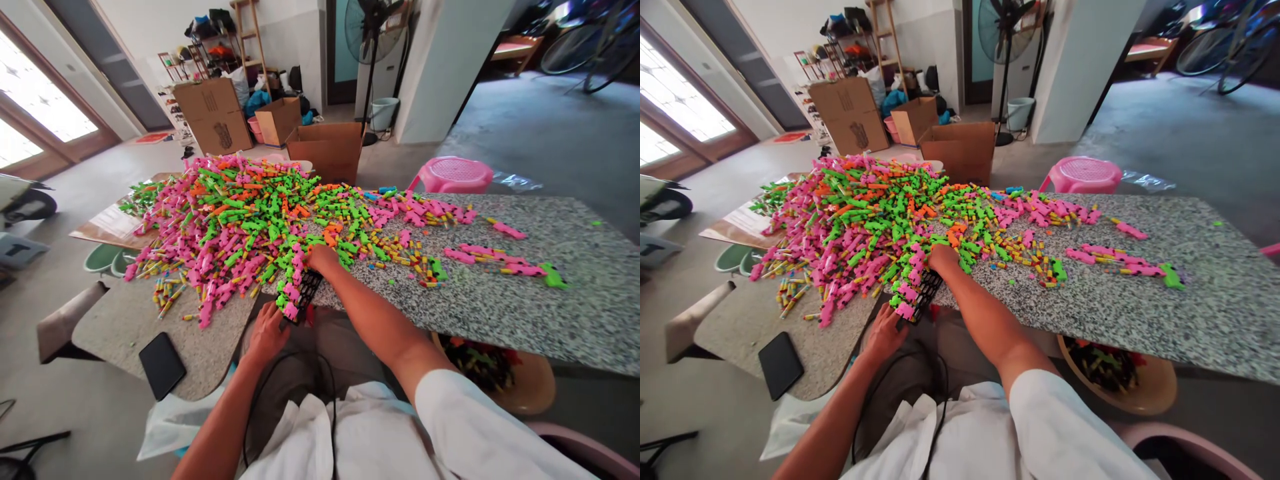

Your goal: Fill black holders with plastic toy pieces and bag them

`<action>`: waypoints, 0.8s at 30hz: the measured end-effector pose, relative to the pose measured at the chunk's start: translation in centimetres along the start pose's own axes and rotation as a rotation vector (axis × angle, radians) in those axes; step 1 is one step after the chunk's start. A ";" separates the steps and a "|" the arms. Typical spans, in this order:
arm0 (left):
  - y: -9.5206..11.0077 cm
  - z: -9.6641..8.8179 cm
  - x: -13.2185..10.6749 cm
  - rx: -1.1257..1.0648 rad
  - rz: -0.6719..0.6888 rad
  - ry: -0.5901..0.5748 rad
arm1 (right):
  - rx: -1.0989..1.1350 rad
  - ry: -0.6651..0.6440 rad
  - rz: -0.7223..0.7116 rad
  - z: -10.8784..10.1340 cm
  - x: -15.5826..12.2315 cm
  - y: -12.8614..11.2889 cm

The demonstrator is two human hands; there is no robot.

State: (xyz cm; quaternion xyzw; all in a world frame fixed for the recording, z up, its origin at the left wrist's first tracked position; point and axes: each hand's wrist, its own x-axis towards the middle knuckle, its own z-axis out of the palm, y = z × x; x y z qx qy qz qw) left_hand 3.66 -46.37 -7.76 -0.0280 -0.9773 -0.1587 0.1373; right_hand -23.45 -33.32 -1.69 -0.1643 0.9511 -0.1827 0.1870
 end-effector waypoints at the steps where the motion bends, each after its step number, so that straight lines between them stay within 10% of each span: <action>1: 0.0 0.0 0.0 -0.001 -0.005 -0.002 | 0.025 -0.018 0.006 0.0 0.4 0.3; 12: 0.3 -0.4 0.6 -0.037 -0.002 -0.001 | 1.375 -0.346 -0.085 0.1 -1.3 5.7; 24: 0.6 -0.6 0.6 -0.012 -0.009 -0.019 | 1.355 -0.305 -0.248 0.7 -1.2 3.8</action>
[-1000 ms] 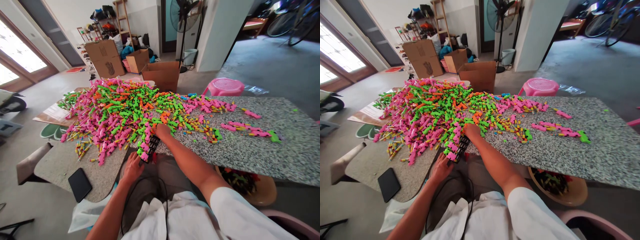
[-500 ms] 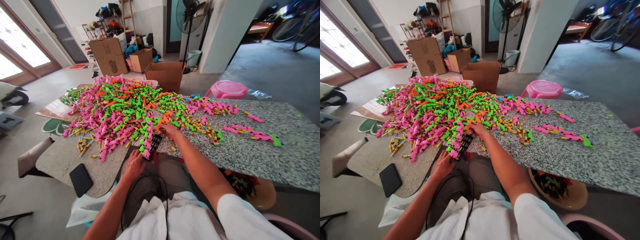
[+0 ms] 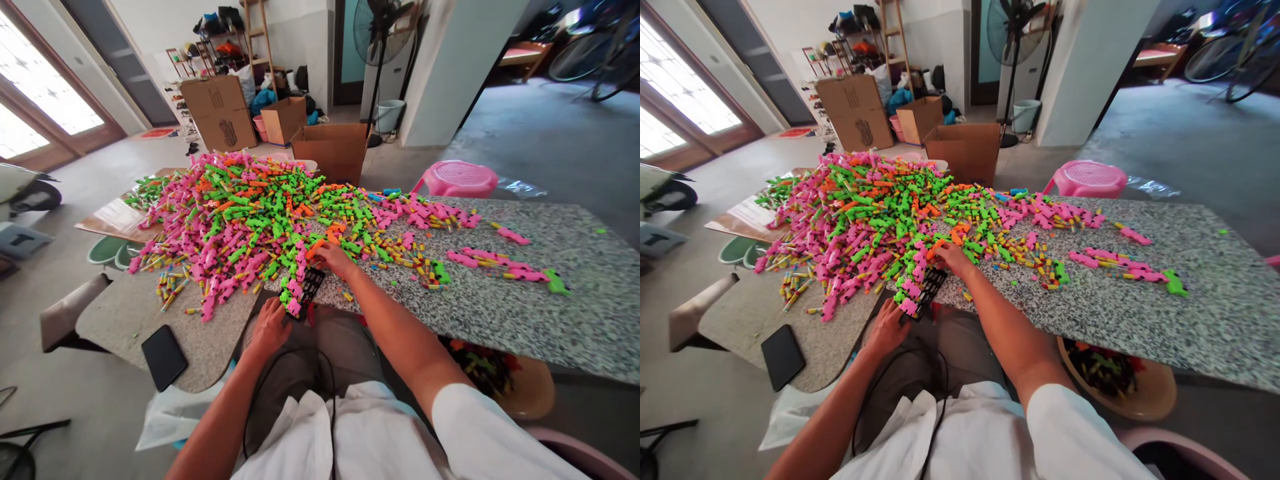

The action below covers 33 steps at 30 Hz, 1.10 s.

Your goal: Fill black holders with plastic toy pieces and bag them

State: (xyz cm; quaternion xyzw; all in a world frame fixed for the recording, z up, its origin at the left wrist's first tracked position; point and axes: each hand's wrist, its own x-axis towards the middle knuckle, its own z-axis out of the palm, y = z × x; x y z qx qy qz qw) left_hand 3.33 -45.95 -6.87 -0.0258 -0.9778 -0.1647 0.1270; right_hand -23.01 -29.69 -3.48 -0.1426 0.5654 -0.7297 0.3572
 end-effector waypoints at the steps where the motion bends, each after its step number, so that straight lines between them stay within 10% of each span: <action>1: 0.0 0.0 0.0 0.003 -0.001 -0.002 | 0.008 -0.005 -0.003 0.0 -0.1 0.1; 6: -0.4 0.2 -0.1 0.007 -0.004 -0.013 | -0.165 0.076 -0.037 -0.3 -0.4 0.4; 14: -0.6 0.6 -0.1 0.013 -0.029 0.016 | -1.202 0.284 -0.052 0.2 -1.3 0.4; 33: -4.0 1.7 2.6 0.032 0.105 -0.104 | -1.351 0.284 -0.016 4.0 -1.0 1.7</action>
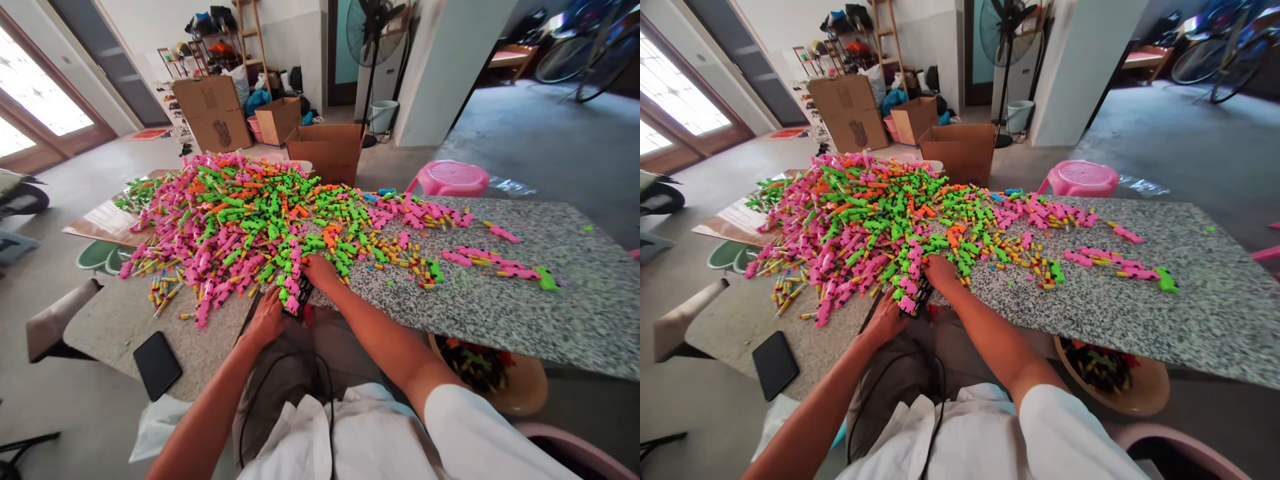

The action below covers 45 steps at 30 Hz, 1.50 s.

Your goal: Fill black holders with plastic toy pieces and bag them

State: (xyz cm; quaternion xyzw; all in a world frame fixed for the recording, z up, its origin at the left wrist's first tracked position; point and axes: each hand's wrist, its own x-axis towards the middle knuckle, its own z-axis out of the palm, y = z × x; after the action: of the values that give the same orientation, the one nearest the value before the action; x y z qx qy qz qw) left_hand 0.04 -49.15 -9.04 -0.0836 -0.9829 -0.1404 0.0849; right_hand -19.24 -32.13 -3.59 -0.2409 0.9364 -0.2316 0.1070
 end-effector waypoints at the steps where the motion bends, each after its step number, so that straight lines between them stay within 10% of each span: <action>1: 0.0 0.0 0.1 0.003 -0.004 0.007 | -0.002 0.002 0.008 0.0 0.0 -0.1; 29: 0.0 -0.4 1.0 -0.023 0.049 -0.013 | 0.009 -0.028 -0.043 -0.7 1.6 -0.4; 41: 0.3 0.4 0.7 -0.089 0.026 0.036 | -0.164 0.556 0.360 -11.2 -0.2 12.3; 45: 0.0 0.8 0.5 -0.063 0.034 0.050 | -0.157 0.238 0.116 -7.8 -0.3 8.7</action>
State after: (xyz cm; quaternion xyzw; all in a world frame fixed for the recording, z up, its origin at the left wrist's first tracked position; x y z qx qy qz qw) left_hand -0.59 -48.82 -9.66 -0.0991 -0.9740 -0.1717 0.1094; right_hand -24.92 -22.26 -1.05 -0.1650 0.9700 -0.1780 -0.0109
